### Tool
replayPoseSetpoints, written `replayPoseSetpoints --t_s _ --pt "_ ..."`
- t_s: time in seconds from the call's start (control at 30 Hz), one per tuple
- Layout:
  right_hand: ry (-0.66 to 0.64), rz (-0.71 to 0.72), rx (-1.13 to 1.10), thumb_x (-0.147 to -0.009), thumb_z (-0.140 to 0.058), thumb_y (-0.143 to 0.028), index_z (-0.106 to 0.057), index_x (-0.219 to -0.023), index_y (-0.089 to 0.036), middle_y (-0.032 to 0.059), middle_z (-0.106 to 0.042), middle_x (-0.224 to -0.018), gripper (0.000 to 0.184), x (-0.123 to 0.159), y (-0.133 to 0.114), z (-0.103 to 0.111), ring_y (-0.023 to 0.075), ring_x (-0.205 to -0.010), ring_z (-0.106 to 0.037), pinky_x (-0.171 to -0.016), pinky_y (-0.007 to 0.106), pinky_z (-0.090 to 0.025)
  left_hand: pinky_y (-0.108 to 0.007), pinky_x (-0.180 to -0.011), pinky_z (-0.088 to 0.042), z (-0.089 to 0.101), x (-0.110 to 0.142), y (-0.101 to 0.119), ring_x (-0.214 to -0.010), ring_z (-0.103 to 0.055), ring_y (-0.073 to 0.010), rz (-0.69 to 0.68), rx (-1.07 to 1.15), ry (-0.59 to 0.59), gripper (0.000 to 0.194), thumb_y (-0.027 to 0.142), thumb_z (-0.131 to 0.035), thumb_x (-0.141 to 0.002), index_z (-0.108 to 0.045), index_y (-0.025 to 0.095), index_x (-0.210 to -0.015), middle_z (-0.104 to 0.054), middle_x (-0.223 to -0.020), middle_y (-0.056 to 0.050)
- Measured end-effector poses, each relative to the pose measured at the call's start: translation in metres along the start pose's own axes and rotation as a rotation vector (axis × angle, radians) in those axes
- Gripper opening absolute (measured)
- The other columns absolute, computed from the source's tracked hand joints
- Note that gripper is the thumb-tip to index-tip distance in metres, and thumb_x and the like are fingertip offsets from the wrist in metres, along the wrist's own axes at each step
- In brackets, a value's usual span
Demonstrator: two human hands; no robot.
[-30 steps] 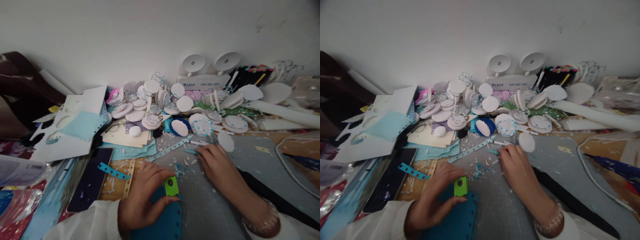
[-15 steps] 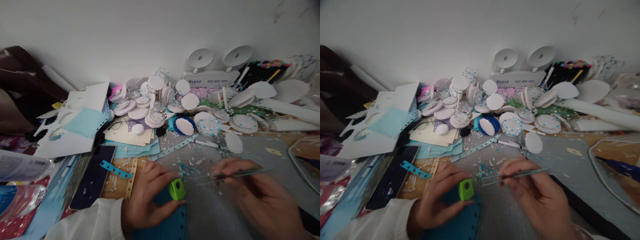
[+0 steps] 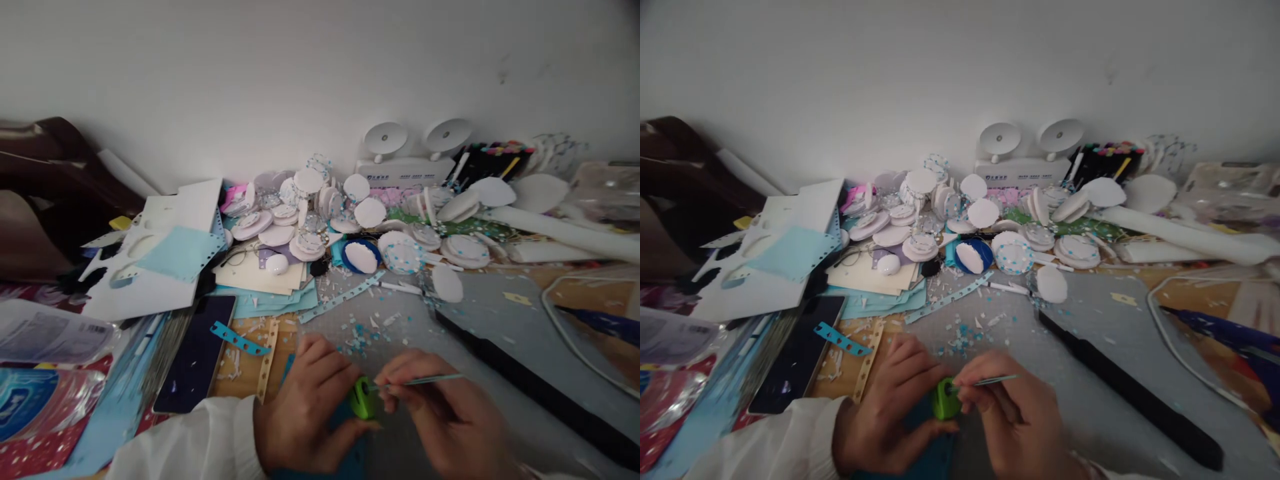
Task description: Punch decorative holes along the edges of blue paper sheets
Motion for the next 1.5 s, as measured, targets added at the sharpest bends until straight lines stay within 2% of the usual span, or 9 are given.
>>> replayPoseSetpoints --t_s 0.13,0.3,0.37,0.53,0.8,0.93,1.1,1.33,1.5 --pt "0.017 0.084 0.090 -0.093 -0.051 -0.019 -0.057 -0.087 -0.027 0.0015 -0.065 -0.075 0.012 -0.001 -0.010 -0.004 0.0175 -0.063 -0.064 -0.055 0.028 -0.055 -0.041 -0.072 -0.042 0.003 -0.004 0.001 -0.080 -0.056 -0.0255 0.051 0.011 0.023 0.031 0.030 -0.064 -0.087 -0.057 0.013 -0.113 -0.066 -0.089 -0.011" --pt "0.266 0.048 0.406 -0.097 -0.044 -0.023 -0.052 -0.098 -0.024 0.0020 -0.058 -0.078 0.008 -0.009 0.003 0.040 0.0170 -0.067 -0.059 -0.058 0.027 -0.050 -0.041 -0.086 -0.047 0.034 -0.016 -0.012 -0.095 -0.060 -0.0249 0.174 0.042 0.137 0.029 0.029 -0.065 -0.089 -0.058 0.019 -0.116 -0.068 -0.103 -0.009" --pt "0.141 0.080 0.776 -0.097 -0.044 -0.026 -0.052 -0.100 -0.022 0.0037 -0.062 -0.080 0.009 -0.012 0.019 0.053 0.0191 -0.069 -0.061 -0.062 0.030 -0.050 -0.039 -0.087 -0.049 0.048 -0.016 -0.025 -0.099 -0.061 -0.0244 0.276 0.048 0.199 0.027 0.030 -0.064 -0.090 -0.060 0.020 -0.114 -0.068 -0.106 -0.008" --pt "0.027 0.098 0.954 -0.087 -0.051 -0.016 -0.064 -0.092 -0.017 0.0147 -0.064 -0.088 0.014 -0.014 0.047 0.073 0.0330 -0.084 -0.058 -0.076 0.049 -0.047 -0.038 -0.086 -0.053 0.060 -0.007 -0.051 -0.098 -0.064 -0.0237 0.404 -0.003 0.172 0.028 0.027 -0.066 -0.085 -0.059 0.020 -0.112 -0.067 -0.108 -0.008" --pt "-0.193 0.131 0.797 -0.088 -0.055 -0.017 -0.061 -0.109 -0.019 0.0104 -0.062 -0.102 0.021 0.019 0.021 -0.001 0.0284 -0.097 -0.058 -0.085 0.045 -0.051 -0.040 -0.090 -0.053 0.023 -0.001 -0.070 -0.103 -0.063 -0.0232 0.313 -0.068 0.027 0.036 0.007 -0.064 -0.080 -0.058 0.019 -0.114 -0.065 -0.108 -0.008" --pt "-0.273 0.061 0.701 -0.082 -0.062 -0.013 -0.060 -0.099 -0.020 0.0086 -0.064 -0.097 0.019 0.035 0.026 -0.037 0.0279 -0.093 -0.061 -0.080 0.045 -0.054 -0.050 -0.105 -0.042 0.022 0.002 -0.061 -0.128 -0.049 -0.0289 0.276 -0.124 0.008 0.053 0.011 -0.067 -0.082 -0.048 0.018 -0.131 -0.052 -0.135 -0.016" --pt "-0.333 -0.021 0.593 -0.079 -0.056 -0.001 -0.058 -0.087 -0.022 0.0036 -0.065 -0.088 0.022 0.036 0.028 -0.027 0.0212 -0.085 -0.063 -0.073 0.034 -0.054 -0.046 -0.104 -0.043 0.031 0.017 -0.026 -0.121 -0.053 -0.0283 0.185 -0.145 -0.125 0.041 0.024 -0.073 -0.083 -0.058 0.022 -0.122 -0.059 -0.129 -0.011" --pt "-0.362 -0.074 0.573 -0.086 -0.054 -0.008 -0.061 -0.091 -0.020 0.0049 -0.066 -0.091 0.015 0.045 0.034 0.006 0.0211 -0.088 -0.063 -0.078 0.035 -0.054 -0.031 -0.081 -0.050 -0.001 0.035 -0.009 -0.088 -0.064 -0.0196 0.145 -0.155 -0.311 0.014 0.013 -0.057 -0.093 -0.067 0.018 -0.101 -0.068 -0.094 -0.004" --pt "-0.351 0.219 0.678 -0.097 -0.041 -0.014 -0.066 -0.101 -0.019 0.0074 -0.065 -0.092 0.026 0.050 0.030 0.002 0.0213 -0.088 -0.061 -0.082 0.037 -0.052 -0.029 -0.078 -0.049 -0.006 0.031 -0.004 -0.086 -0.063 -0.0191 0.112 -0.180 -0.311 0.016 0.017 -0.053 -0.097 -0.066 0.017 -0.105 -0.068 -0.093 -0.005"
Point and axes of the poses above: each hand's wrist, its own x-axis away from the middle knuckle, its own z-axis out of the back of the hand, y = z × x, the point moved 4 cm from there along -x, towards the middle knuckle
